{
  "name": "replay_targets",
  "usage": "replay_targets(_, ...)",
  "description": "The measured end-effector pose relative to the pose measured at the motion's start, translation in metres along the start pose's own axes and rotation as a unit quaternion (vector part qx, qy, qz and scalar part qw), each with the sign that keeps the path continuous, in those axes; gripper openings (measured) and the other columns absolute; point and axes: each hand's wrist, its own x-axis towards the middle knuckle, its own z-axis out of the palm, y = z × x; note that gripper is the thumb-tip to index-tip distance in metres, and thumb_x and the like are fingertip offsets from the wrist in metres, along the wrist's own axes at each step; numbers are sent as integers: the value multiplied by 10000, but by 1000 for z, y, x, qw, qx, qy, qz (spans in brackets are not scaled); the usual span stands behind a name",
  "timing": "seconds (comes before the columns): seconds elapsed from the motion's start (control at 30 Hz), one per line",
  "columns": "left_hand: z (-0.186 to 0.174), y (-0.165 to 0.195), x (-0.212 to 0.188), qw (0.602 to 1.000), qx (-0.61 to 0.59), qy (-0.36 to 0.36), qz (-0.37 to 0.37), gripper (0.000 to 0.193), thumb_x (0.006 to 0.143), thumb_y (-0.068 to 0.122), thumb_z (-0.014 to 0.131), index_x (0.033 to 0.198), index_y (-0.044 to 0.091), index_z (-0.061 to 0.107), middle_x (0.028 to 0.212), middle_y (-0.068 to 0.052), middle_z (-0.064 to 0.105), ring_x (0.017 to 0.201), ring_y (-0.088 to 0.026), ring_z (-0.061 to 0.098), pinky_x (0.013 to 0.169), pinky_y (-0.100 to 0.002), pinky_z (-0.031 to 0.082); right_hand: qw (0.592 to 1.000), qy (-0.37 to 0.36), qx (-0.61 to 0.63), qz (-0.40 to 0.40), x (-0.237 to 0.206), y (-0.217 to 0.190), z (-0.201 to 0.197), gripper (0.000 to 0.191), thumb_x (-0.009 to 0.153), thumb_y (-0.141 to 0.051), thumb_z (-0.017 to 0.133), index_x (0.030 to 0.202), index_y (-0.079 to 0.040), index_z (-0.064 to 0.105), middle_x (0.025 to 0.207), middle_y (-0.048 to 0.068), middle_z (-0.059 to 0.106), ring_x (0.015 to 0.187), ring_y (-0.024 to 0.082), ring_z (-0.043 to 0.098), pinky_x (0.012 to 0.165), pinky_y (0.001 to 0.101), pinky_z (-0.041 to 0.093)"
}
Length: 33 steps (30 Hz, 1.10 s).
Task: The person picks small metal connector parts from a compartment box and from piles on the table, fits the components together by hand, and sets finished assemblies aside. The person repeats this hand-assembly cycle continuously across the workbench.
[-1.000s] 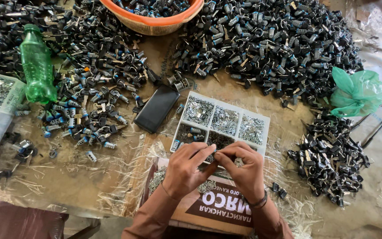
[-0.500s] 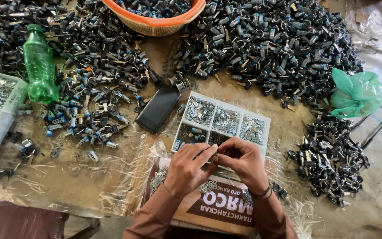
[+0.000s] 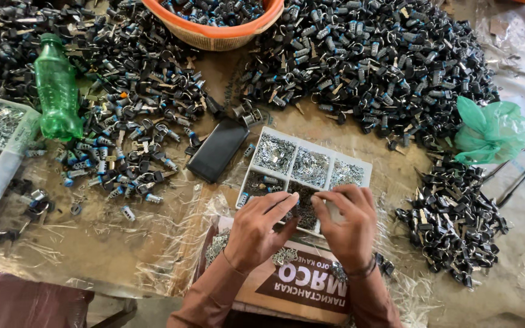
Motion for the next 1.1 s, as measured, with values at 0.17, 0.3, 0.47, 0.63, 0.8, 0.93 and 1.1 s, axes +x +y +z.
replay_targets(0.17,1,0,0,1000,-28,1,9,427,843,186,834,1233,59,715,1155,-110,717,1008,-285,708,876,-383,563,976,-61,192,78,-7,3,-4,95,895,-124,764,929,-34,766,918,24,654,758,111,566,663,253,467)
replay_targets(0.3,0,-1,-1,999,-35,1,9,437,829,185,845,1226,57,715,1141,-109,710,997,-280,707,864,-383,562,961,-91,251,67,-10,4,3,93,904,-114,760,906,-22,746,892,36,648,767,106,582,665,245,462)
replay_targets(0.47,-2,-2,-1,999,-36,7,16,457,803,180,852,1221,62,712,1132,-98,704,980,-280,699,855,-380,558,968,-89,226,68,-10,0,4,89,900,-90,752,940,-10,751,909,40,658,791,119,614,686,257,484)
replay_targets(0.63,-4,-1,0,999,-36,7,29,455,813,168,849,1228,60,697,1120,-88,693,957,-276,691,838,-381,551,972,-87,206,66,-9,-4,1,82,877,-71,769,927,-8,755,895,42,660,784,121,622,681,261,487)
replay_targets(0.8,-4,-1,1,999,-36,7,36,456,810,148,848,1229,55,693,1103,-82,684,929,-266,681,812,-373,551,971,-75,216,66,-10,-6,3,70,854,-44,777,911,-7,756,899,37,660,754,107,605,672,251,487)
replay_targets(0.93,-6,0,0,999,-30,5,45,466,803,129,848,1235,51,692,1100,-79,676,925,-262,678,810,-370,554,972,-69,209,84,-10,-8,3,66,831,-33,786,889,-11,765,873,30,664,707,93,596,638,241,483)
replay_targets(1.1,-5,-1,0,998,-31,-10,47,488,791,120,847,1243,29,685,1111,-92,672,916,-258,676,798,-364,556,974,-62,190,106,-12,-10,4,77,800,-46,810,873,-31,793,840,28,691,717,90,629,610,241,493)
